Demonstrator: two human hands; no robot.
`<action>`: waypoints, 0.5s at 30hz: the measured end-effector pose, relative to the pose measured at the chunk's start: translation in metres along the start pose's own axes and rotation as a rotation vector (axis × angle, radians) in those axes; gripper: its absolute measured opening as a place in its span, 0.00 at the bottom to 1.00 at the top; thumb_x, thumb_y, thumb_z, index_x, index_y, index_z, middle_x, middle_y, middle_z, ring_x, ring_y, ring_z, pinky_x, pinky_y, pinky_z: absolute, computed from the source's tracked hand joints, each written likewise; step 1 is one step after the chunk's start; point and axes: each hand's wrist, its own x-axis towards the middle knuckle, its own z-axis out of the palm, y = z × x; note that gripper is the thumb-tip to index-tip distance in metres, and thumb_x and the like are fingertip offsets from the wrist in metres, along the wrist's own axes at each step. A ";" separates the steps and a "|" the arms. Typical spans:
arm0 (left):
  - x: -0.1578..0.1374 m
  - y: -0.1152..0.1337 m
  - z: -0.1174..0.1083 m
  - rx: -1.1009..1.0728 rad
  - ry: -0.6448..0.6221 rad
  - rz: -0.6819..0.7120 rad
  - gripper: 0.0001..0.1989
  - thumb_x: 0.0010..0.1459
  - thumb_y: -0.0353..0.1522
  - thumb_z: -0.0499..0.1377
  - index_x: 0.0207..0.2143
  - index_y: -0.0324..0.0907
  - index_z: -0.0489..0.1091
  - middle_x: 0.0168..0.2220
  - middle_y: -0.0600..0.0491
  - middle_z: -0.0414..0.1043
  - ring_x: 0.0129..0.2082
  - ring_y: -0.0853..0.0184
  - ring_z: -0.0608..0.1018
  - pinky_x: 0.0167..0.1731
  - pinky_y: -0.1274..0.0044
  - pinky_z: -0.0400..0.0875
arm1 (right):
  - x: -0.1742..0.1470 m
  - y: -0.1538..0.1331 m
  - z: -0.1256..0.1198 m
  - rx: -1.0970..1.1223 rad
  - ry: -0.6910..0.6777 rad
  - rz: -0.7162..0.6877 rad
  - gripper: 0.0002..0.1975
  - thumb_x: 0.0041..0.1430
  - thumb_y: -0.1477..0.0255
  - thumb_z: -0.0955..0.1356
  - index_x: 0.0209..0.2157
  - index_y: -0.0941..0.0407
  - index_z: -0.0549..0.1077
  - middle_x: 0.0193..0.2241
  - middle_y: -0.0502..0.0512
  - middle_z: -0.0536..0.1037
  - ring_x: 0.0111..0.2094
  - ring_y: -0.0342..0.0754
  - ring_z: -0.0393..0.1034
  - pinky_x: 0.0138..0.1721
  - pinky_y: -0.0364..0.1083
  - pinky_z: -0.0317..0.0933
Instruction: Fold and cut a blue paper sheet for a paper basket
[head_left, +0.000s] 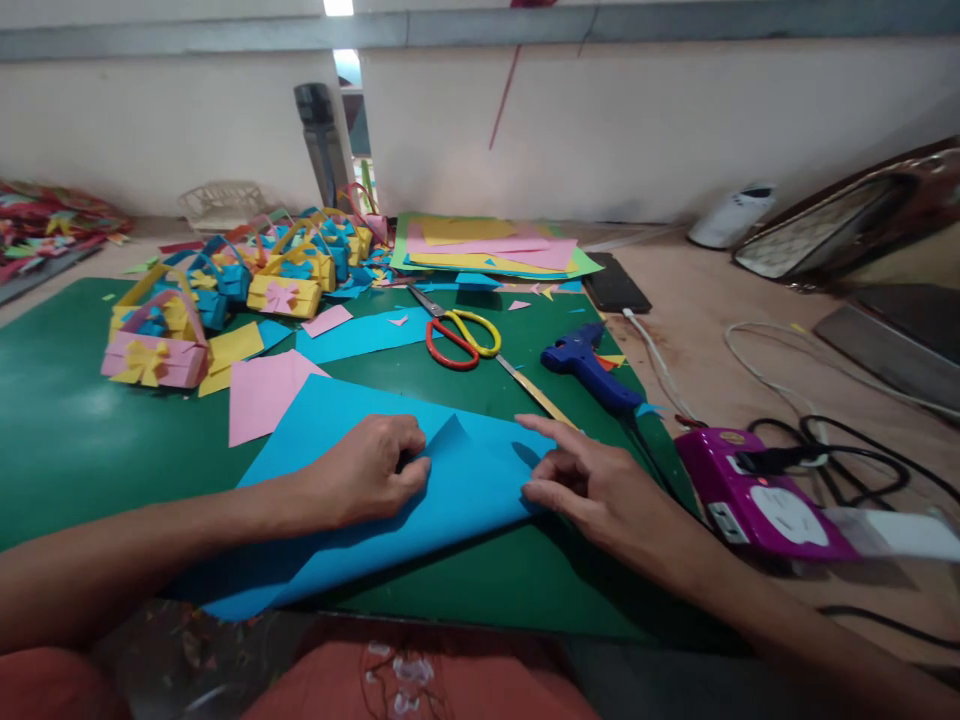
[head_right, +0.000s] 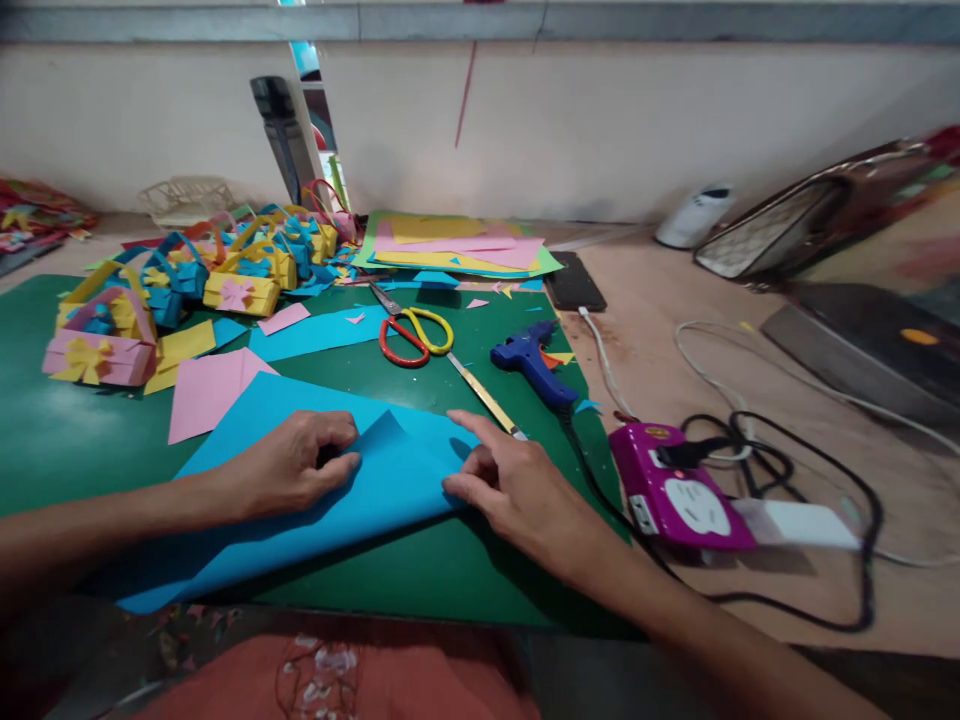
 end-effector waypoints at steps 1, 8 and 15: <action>0.000 0.000 0.000 0.028 0.005 0.009 0.11 0.51 0.30 0.49 0.19 0.42 0.49 0.20 0.58 0.54 0.22 0.74 0.56 0.23 0.76 0.48 | -0.001 -0.001 -0.001 -0.019 0.013 -0.004 0.29 0.54 0.64 0.66 0.58 0.55 0.63 0.24 0.46 0.75 0.26 0.46 0.68 0.34 0.47 0.62; 0.003 -0.004 -0.003 0.118 0.001 0.025 0.12 0.53 0.30 0.48 0.19 0.42 0.50 0.21 0.57 0.56 0.21 0.73 0.58 0.23 0.78 0.51 | -0.005 0.003 0.000 -0.196 0.103 -0.098 0.21 0.56 0.65 0.65 0.52 0.54 0.70 0.31 0.52 0.79 0.32 0.48 0.72 0.35 0.47 0.62; 0.004 -0.020 -0.010 0.198 0.069 0.026 0.13 0.56 0.31 0.47 0.19 0.42 0.49 0.21 0.57 0.55 0.21 0.73 0.59 0.23 0.78 0.51 | -0.003 0.015 0.000 -0.291 0.225 -0.152 0.19 0.59 0.67 0.63 0.51 0.57 0.69 0.31 0.55 0.79 0.30 0.48 0.72 0.31 0.45 0.62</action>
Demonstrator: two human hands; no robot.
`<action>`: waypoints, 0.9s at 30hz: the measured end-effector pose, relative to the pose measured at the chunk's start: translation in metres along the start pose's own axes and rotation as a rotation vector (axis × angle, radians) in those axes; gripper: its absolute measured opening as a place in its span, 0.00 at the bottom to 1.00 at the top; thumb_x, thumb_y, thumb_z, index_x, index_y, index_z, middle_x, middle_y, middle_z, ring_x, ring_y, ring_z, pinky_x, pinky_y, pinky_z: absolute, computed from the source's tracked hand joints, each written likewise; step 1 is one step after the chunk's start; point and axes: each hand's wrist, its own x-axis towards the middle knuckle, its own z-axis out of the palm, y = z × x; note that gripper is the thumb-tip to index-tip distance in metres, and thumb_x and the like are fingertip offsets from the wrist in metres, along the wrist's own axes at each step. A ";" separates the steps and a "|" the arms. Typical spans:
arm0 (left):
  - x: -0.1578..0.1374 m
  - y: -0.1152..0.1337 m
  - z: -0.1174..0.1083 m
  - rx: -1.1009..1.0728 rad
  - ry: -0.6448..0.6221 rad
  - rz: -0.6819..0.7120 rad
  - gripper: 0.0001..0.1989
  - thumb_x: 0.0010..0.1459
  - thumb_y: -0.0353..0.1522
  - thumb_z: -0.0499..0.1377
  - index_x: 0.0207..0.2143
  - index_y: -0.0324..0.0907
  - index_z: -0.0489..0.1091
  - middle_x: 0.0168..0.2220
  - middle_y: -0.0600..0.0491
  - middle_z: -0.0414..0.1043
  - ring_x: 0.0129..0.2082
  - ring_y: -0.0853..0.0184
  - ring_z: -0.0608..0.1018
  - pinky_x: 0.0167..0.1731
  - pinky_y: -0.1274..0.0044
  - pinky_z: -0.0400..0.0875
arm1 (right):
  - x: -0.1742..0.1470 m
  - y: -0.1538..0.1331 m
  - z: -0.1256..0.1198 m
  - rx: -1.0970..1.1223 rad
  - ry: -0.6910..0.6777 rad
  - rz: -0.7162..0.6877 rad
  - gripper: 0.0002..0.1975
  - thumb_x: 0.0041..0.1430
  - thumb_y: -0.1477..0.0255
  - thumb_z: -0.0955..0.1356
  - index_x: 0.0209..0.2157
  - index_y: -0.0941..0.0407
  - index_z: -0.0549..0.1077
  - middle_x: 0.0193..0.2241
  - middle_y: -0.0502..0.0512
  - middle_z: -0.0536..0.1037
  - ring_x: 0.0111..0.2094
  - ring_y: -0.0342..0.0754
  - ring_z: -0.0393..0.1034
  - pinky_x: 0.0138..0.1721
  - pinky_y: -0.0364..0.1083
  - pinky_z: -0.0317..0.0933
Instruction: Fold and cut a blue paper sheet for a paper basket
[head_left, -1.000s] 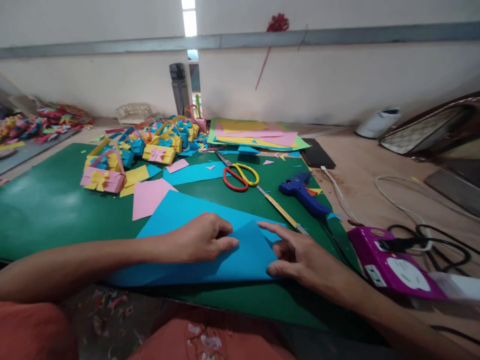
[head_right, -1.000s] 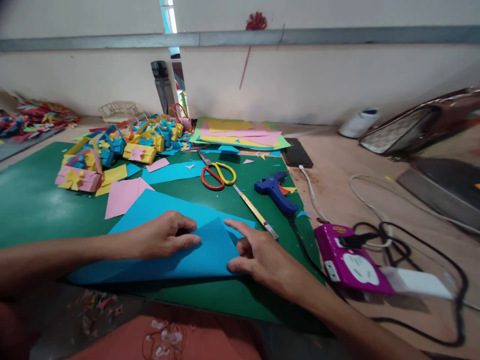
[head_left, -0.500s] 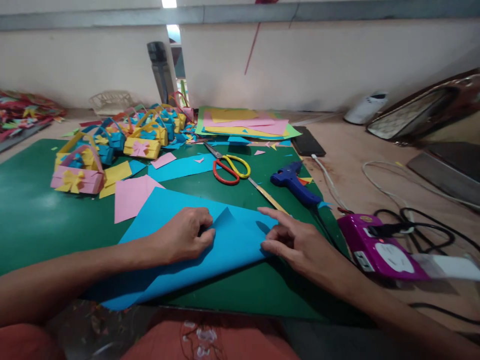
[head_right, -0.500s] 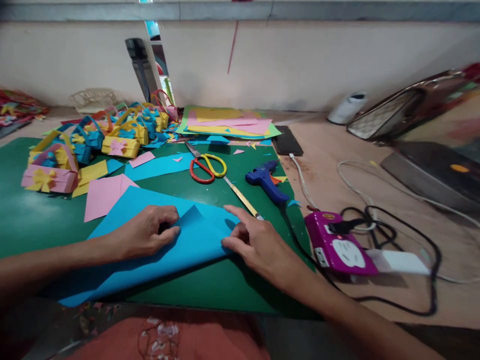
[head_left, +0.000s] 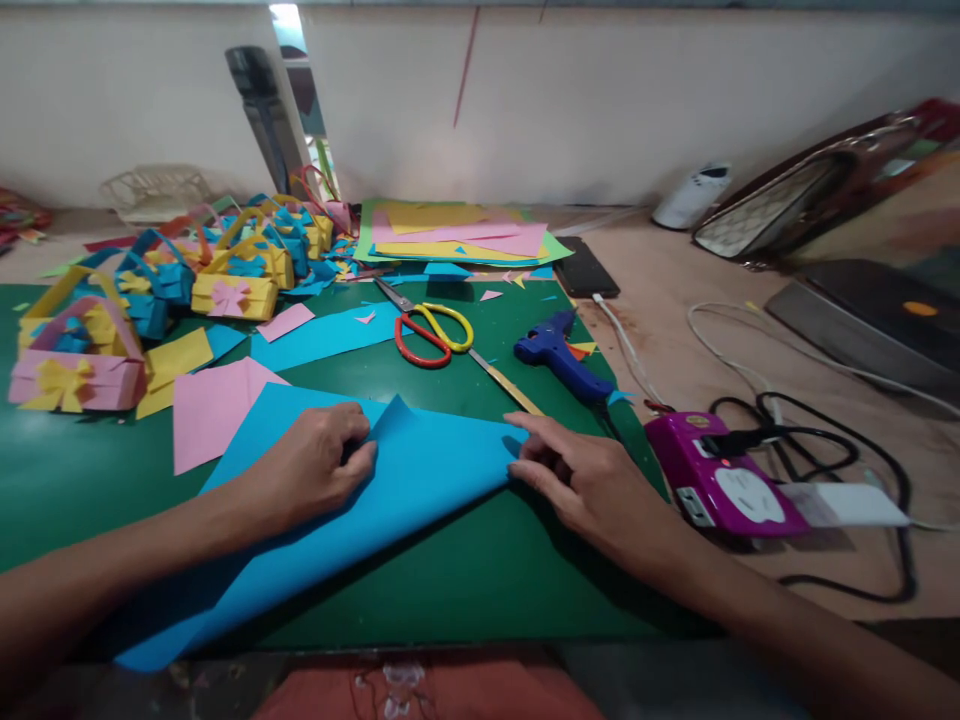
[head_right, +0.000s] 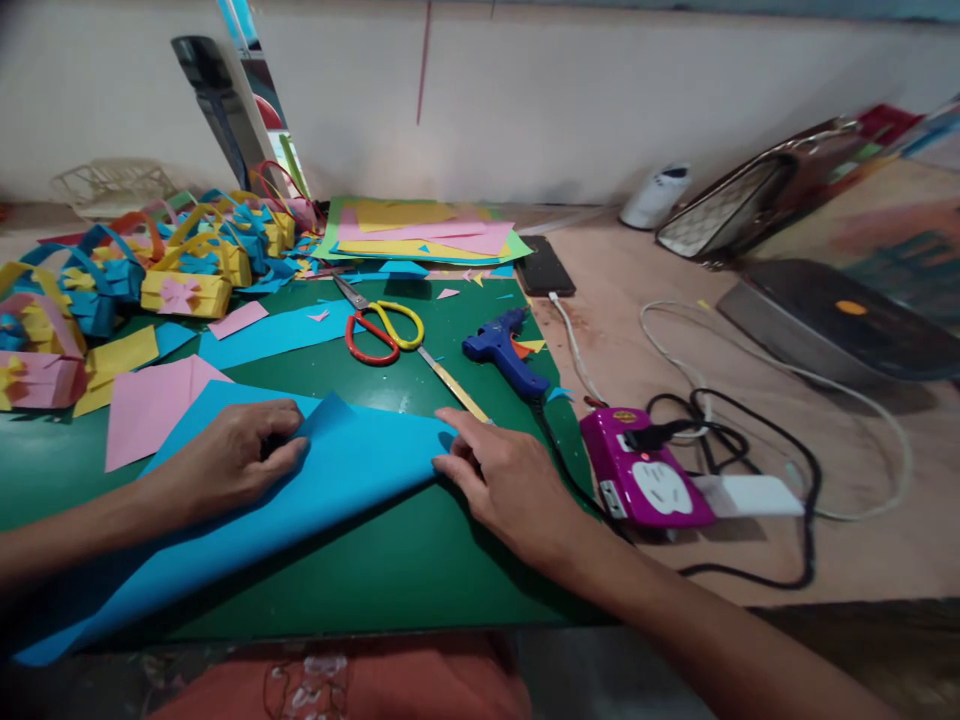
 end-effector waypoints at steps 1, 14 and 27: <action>-0.001 -0.002 -0.001 0.006 0.004 -0.005 0.13 0.56 0.31 0.47 0.19 0.42 0.49 0.21 0.58 0.54 0.21 0.74 0.59 0.23 0.78 0.51 | 0.000 0.001 0.000 -0.007 0.011 -0.012 0.18 0.60 0.67 0.63 0.51 0.57 0.69 0.32 0.55 0.79 0.30 0.48 0.72 0.31 0.46 0.62; -0.019 -0.013 -0.010 -0.045 -0.119 -0.046 0.16 0.61 0.36 0.45 0.20 0.43 0.49 0.18 0.60 0.48 0.18 0.74 0.56 0.20 0.79 0.49 | -0.001 -0.007 -0.007 0.133 -0.160 0.041 0.19 0.57 0.68 0.66 0.51 0.53 0.69 0.26 0.48 0.77 0.28 0.44 0.71 0.32 0.44 0.62; -0.027 -0.021 -0.015 0.048 0.041 0.095 0.12 0.63 0.30 0.48 0.24 0.41 0.57 0.29 0.55 0.62 0.25 0.74 0.67 0.26 0.79 0.59 | -0.003 0.001 0.001 -0.009 -0.069 -0.159 0.18 0.59 0.71 0.67 0.51 0.58 0.69 0.34 0.53 0.78 0.35 0.47 0.72 0.37 0.45 0.65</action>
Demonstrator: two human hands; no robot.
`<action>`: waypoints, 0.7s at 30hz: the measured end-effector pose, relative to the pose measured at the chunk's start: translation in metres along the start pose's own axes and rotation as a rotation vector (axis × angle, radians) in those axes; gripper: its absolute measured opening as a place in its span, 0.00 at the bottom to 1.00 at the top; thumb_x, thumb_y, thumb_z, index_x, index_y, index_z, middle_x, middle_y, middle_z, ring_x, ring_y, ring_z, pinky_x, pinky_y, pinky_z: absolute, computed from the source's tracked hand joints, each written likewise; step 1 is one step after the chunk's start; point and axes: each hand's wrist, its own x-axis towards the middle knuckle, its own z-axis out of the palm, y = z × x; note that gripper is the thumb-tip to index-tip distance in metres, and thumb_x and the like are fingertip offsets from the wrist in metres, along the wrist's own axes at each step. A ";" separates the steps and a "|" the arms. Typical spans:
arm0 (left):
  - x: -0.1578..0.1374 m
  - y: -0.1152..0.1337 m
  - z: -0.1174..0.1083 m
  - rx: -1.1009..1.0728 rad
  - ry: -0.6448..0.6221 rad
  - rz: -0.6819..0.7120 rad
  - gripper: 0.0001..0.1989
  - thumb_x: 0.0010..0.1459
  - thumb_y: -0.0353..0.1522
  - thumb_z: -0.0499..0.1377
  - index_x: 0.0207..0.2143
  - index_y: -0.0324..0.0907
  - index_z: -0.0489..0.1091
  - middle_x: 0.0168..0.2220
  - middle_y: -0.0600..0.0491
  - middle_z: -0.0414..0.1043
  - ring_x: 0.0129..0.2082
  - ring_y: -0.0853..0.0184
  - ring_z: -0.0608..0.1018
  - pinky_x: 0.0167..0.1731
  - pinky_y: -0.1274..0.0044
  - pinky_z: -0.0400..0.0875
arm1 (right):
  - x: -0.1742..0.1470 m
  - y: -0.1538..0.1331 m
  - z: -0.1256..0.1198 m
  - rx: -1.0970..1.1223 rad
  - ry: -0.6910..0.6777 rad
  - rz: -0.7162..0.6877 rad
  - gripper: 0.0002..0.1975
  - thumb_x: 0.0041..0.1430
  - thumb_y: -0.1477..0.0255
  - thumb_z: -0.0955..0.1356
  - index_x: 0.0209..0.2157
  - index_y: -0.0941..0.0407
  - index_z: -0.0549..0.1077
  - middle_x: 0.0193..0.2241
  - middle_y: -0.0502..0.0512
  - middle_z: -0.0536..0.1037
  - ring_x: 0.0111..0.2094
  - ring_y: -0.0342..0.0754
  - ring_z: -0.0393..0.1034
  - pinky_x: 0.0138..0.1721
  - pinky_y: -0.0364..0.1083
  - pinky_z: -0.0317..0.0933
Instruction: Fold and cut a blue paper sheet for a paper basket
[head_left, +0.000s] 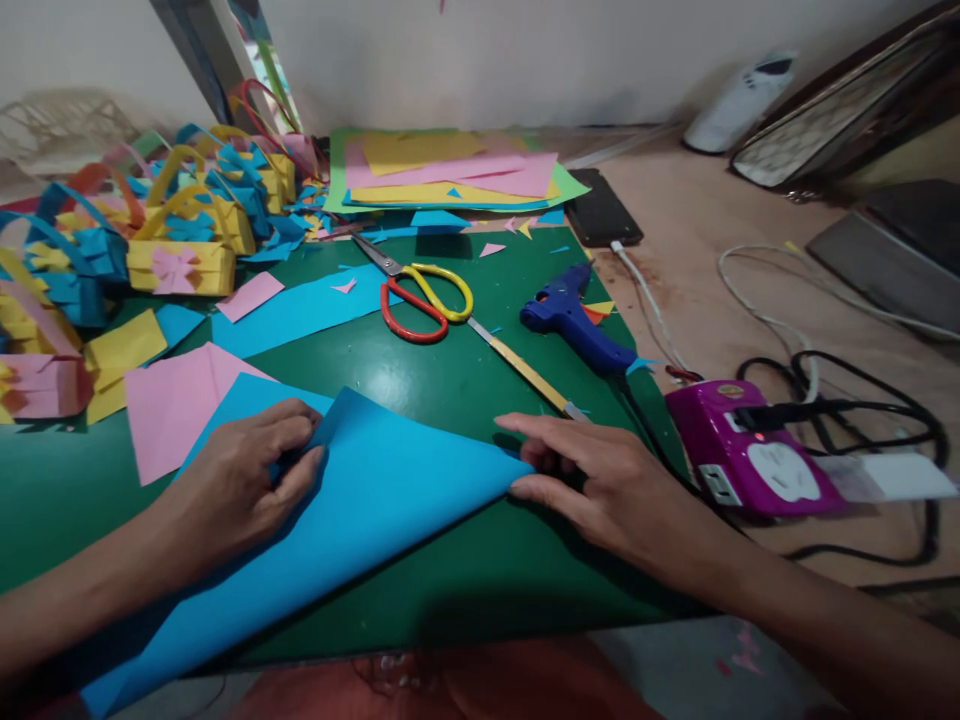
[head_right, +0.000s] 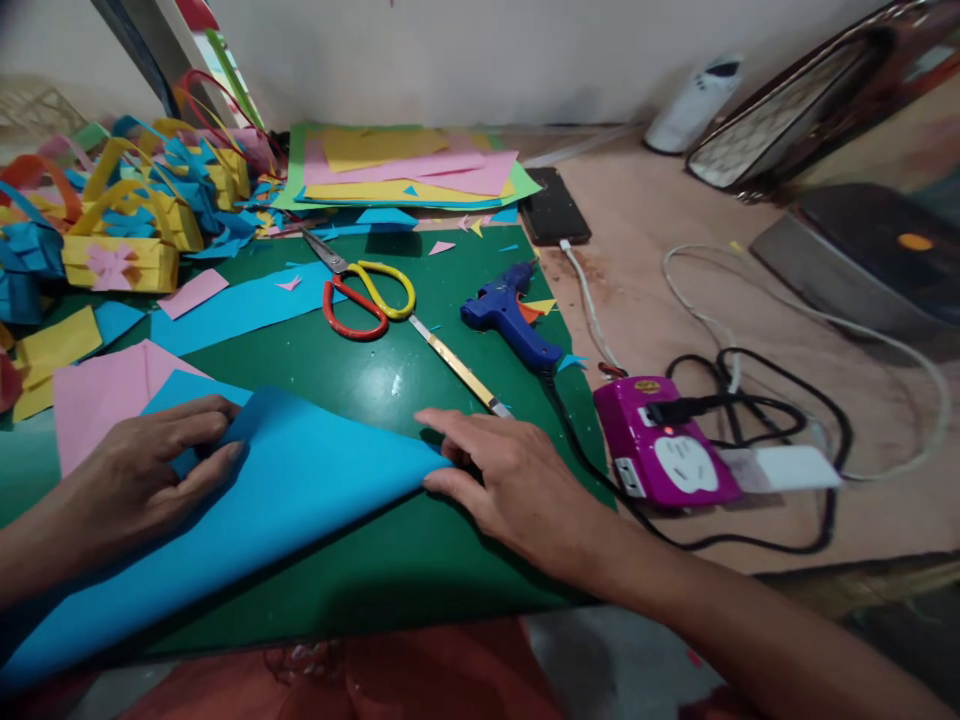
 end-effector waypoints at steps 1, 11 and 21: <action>0.000 -0.001 0.001 0.014 0.000 -0.008 0.12 0.63 0.30 0.48 0.25 0.41 0.58 0.30 0.55 0.63 0.25 0.74 0.67 0.26 0.79 0.59 | 0.000 0.000 0.001 -0.024 0.009 -0.035 0.16 0.60 0.71 0.66 0.50 0.58 0.70 0.36 0.55 0.78 0.37 0.47 0.72 0.39 0.46 0.65; 0.001 -0.002 -0.002 0.110 0.024 0.079 0.10 0.63 0.30 0.49 0.27 0.42 0.60 0.32 0.53 0.66 0.24 0.75 0.70 0.23 0.82 0.62 | -0.006 -0.004 0.012 -0.547 0.211 -0.383 0.11 0.62 0.74 0.63 0.42 0.61 0.74 0.41 0.66 0.78 0.43 0.55 0.71 0.40 0.52 0.67; -0.003 -0.005 -0.003 0.169 0.009 0.084 0.10 0.64 0.34 0.48 0.28 0.44 0.61 0.35 0.54 0.67 0.28 0.74 0.74 0.25 0.83 0.66 | -0.019 -0.024 0.026 -0.362 0.048 -0.566 0.20 0.67 0.68 0.59 0.47 0.69 0.71 0.47 0.69 0.76 0.52 0.59 0.68 0.50 0.55 0.65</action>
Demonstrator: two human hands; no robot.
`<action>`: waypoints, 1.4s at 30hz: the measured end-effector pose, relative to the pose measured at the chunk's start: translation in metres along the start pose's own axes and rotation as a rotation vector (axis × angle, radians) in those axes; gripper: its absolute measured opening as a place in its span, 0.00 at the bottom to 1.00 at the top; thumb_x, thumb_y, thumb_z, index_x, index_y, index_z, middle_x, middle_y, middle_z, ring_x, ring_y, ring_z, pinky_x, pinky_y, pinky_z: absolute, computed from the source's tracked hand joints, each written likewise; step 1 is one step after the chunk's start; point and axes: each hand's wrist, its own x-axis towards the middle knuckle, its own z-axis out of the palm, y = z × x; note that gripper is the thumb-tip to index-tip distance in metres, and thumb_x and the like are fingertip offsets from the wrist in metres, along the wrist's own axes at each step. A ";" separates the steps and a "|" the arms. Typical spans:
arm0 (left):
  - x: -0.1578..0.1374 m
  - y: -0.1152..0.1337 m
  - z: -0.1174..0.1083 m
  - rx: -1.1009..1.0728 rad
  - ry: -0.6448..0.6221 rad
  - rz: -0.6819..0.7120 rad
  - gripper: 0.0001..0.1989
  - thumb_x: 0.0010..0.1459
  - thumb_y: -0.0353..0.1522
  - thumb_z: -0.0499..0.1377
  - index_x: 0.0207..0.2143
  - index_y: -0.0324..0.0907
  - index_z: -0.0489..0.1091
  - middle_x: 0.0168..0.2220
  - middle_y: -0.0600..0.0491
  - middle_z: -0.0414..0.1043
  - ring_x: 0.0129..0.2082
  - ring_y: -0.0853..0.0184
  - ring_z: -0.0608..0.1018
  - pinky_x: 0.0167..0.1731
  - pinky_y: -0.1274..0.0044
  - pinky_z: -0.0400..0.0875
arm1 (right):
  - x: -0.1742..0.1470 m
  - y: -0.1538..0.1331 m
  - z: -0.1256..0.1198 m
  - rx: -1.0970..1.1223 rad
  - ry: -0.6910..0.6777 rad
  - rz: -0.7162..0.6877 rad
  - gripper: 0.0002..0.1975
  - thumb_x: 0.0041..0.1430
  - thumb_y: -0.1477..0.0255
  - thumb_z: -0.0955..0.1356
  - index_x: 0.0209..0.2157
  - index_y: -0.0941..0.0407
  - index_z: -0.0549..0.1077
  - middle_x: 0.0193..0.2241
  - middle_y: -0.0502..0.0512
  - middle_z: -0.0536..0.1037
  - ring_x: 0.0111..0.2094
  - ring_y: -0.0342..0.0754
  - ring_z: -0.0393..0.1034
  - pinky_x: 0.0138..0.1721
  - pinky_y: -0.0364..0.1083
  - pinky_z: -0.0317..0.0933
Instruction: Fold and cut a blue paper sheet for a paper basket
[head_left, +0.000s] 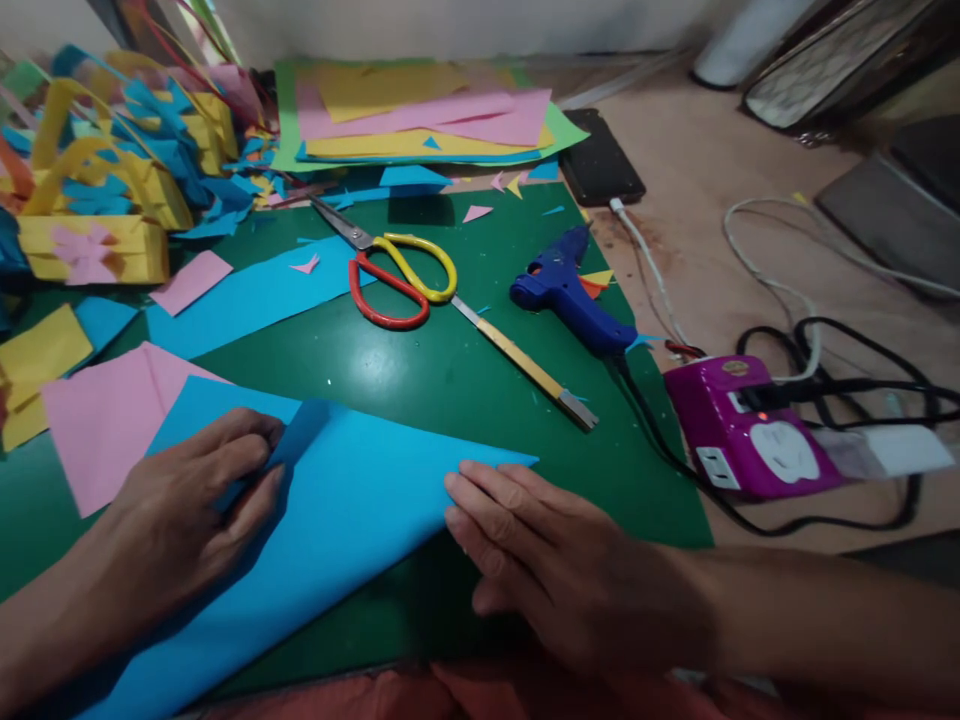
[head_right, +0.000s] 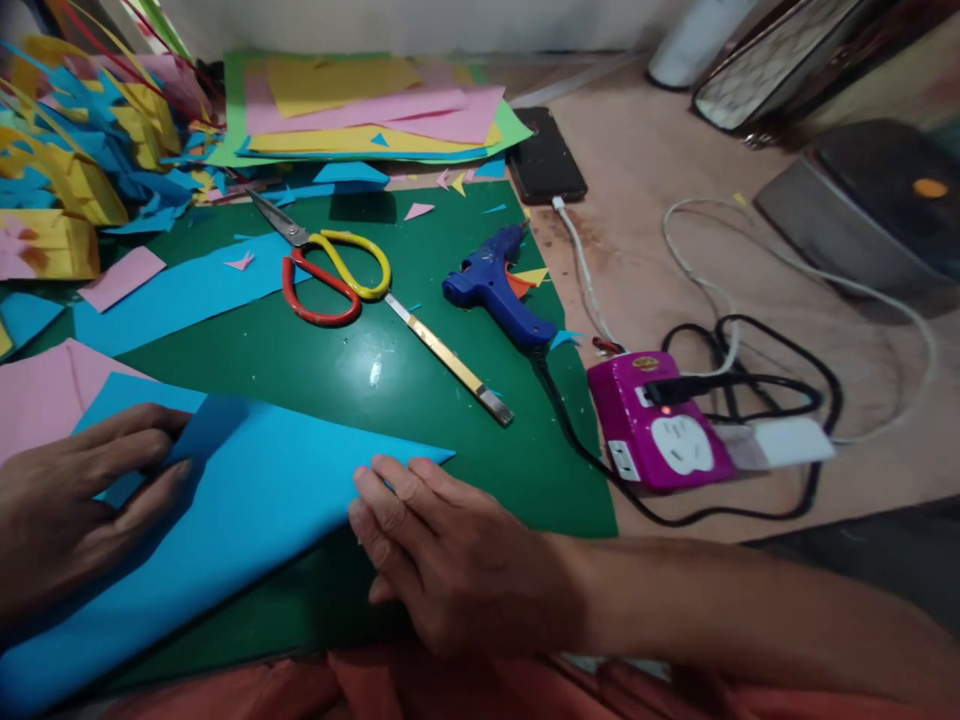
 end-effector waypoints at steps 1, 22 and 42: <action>-0.002 -0.001 0.001 0.002 -0.011 -0.013 0.11 0.64 0.35 0.48 0.29 0.44 0.61 0.36 0.54 0.66 0.28 0.74 0.74 0.26 0.83 0.67 | 0.000 -0.001 -0.001 0.005 -0.003 -0.009 0.20 0.66 0.68 0.60 0.47 0.70 0.71 0.48 0.70 0.75 0.52 0.59 0.68 0.50 0.55 0.65; -0.014 -0.007 -0.001 -0.008 -0.116 -0.153 0.08 0.62 0.38 0.49 0.30 0.47 0.61 0.40 0.55 0.67 0.32 0.67 0.74 0.28 0.74 0.67 | -0.002 -0.002 -0.002 0.038 -0.049 -0.053 0.26 0.66 0.62 0.58 0.49 0.71 0.70 0.50 0.73 0.73 0.53 0.60 0.67 0.51 0.55 0.64; -0.013 -0.008 -0.001 -0.040 -0.115 -0.143 0.08 0.62 0.35 0.49 0.29 0.46 0.60 0.39 0.54 0.66 0.33 0.68 0.73 0.29 0.75 0.66 | -0.001 0.000 -0.002 0.049 -0.065 -0.047 0.25 0.66 0.63 0.59 0.49 0.72 0.70 0.50 0.74 0.73 0.54 0.61 0.66 0.52 0.56 0.63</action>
